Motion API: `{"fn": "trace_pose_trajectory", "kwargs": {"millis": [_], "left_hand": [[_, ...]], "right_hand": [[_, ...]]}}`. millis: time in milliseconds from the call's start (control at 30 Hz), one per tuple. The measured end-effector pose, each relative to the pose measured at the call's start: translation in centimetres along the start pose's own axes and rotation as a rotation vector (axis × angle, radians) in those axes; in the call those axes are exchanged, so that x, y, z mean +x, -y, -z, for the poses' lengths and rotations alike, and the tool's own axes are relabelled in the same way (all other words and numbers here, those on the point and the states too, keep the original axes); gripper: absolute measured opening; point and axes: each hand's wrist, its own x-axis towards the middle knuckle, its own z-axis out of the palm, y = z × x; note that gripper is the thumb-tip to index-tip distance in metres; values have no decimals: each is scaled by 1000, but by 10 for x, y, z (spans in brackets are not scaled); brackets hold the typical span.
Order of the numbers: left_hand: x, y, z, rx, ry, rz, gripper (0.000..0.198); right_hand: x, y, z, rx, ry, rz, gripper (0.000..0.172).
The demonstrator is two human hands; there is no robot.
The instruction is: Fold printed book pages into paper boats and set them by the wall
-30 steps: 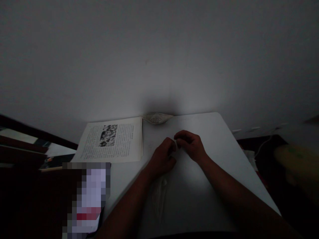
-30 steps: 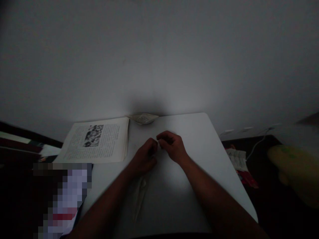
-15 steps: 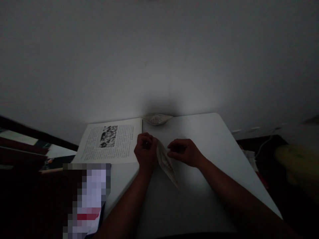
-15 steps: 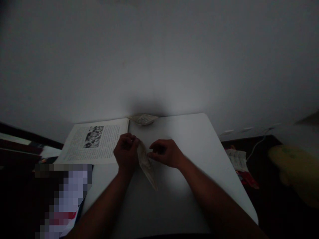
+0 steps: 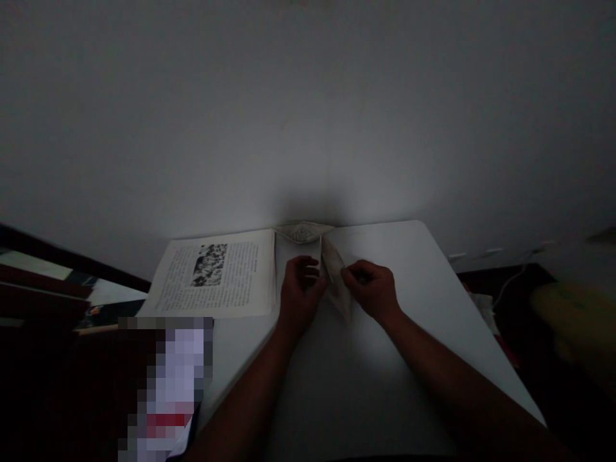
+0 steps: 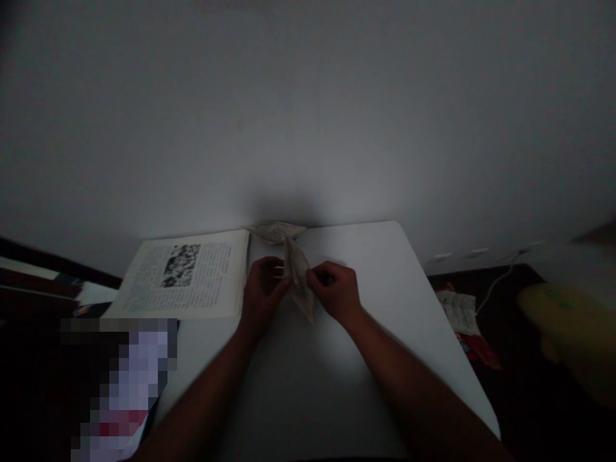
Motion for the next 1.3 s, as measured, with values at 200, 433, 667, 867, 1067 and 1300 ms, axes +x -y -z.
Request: {"fn": "trace_pose_trajectory", "kwargs": {"millis": [200, 433, 667, 867, 1067, 1300], "left_hand": [[0, -4, -1, 130, 118, 17, 32], [-1, -7, -3, 203, 97, 6, 28], [-1, -7, -4, 146, 74, 73, 29], [0, -8, -2, 52, 20, 119, 24], [1, -2, 4, -336, 207, 142, 44], [2, -5, 4, -671, 381, 229, 57]], "right_hand": [[1, 1, -2, -2, -34, 54, 19], [1, 1, -3, -110, 35, 54, 20], [1, -1, -3, -142, 24, 98, 19], [2, -2, -4, -152, -4, 82, 18], [1, -4, -2, -126, 46, 29, 21], [-1, -5, 0, 143, 193, -59, 8]]}}
